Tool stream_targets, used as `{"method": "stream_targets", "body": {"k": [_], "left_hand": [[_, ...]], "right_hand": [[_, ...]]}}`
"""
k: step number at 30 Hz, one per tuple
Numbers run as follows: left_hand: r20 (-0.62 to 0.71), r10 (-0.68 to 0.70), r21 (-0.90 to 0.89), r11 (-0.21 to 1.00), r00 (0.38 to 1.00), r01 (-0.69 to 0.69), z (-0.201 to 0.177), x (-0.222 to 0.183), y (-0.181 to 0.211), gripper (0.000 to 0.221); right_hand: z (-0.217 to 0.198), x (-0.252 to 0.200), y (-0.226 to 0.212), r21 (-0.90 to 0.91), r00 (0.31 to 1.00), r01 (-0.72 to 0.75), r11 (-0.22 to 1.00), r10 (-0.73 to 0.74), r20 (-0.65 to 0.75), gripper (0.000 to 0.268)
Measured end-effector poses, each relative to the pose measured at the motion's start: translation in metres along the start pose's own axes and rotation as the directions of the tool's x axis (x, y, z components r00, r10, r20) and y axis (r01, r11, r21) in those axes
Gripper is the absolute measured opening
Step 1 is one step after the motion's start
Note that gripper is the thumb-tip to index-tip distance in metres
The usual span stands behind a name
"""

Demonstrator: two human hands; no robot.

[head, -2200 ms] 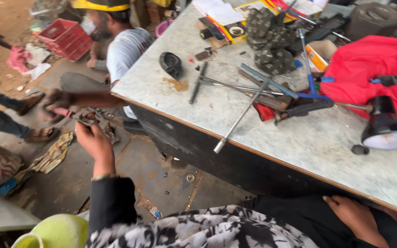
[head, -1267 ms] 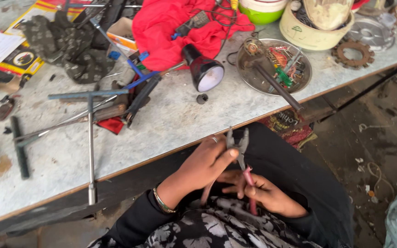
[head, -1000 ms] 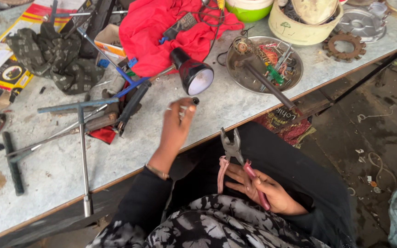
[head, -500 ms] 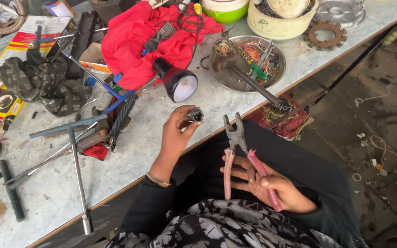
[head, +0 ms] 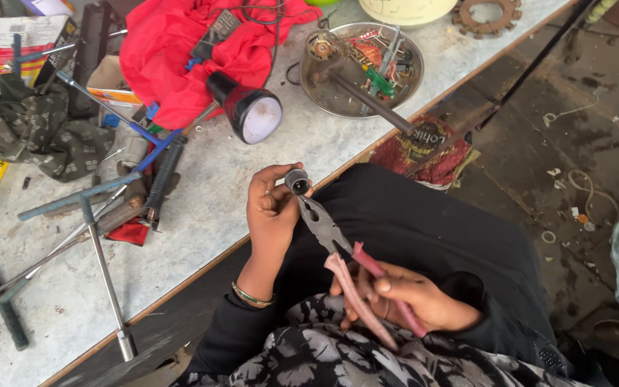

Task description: The person uses pliers to hold and manipulate small metal components, then uses a hammer and a metal rod to strike a part on a workbench, eventually handling a long flexible black hose.

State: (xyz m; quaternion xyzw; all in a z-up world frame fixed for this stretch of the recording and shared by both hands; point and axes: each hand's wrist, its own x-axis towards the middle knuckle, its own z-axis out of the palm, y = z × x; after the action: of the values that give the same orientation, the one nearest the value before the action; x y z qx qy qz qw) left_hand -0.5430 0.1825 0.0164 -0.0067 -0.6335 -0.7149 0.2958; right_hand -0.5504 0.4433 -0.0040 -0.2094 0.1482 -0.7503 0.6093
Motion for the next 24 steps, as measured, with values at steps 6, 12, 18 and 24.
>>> {"method": "stream_targets", "body": {"k": [6, 12, 18, 24], "left_hand": [[-0.032, -0.002, 0.044, 0.999, 0.999, 0.004, 0.011, -0.006, 0.006, 0.048], [-0.057, 0.048, 0.055, 0.997, 0.997, -0.045, 0.013, -0.011, 0.011, 0.045], [-0.071, 0.074, -0.004, 0.997, 0.995, -0.074, 0.012, -0.018, 0.009, 0.044], [-0.019, 0.191, 0.063, 0.980, 0.981, -0.190, 0.009, -0.022, 0.002, 0.047]], "right_hand": [[0.013, 0.000, -0.008, -0.099, 0.998, -0.057, 0.993, 0.057, 0.000, 0.050], [0.021, 0.001, -0.010, -0.030, 0.995, -0.012, 0.999, 0.014, 0.097, 0.028], [0.022, 0.003, -0.008, 0.079, 0.998, -0.017, 0.997, 0.012, 0.068, 0.076], [0.018, 0.005, -0.005, 0.169, 0.997, -0.037, 0.985, 0.025, 0.070, 0.079]]}}
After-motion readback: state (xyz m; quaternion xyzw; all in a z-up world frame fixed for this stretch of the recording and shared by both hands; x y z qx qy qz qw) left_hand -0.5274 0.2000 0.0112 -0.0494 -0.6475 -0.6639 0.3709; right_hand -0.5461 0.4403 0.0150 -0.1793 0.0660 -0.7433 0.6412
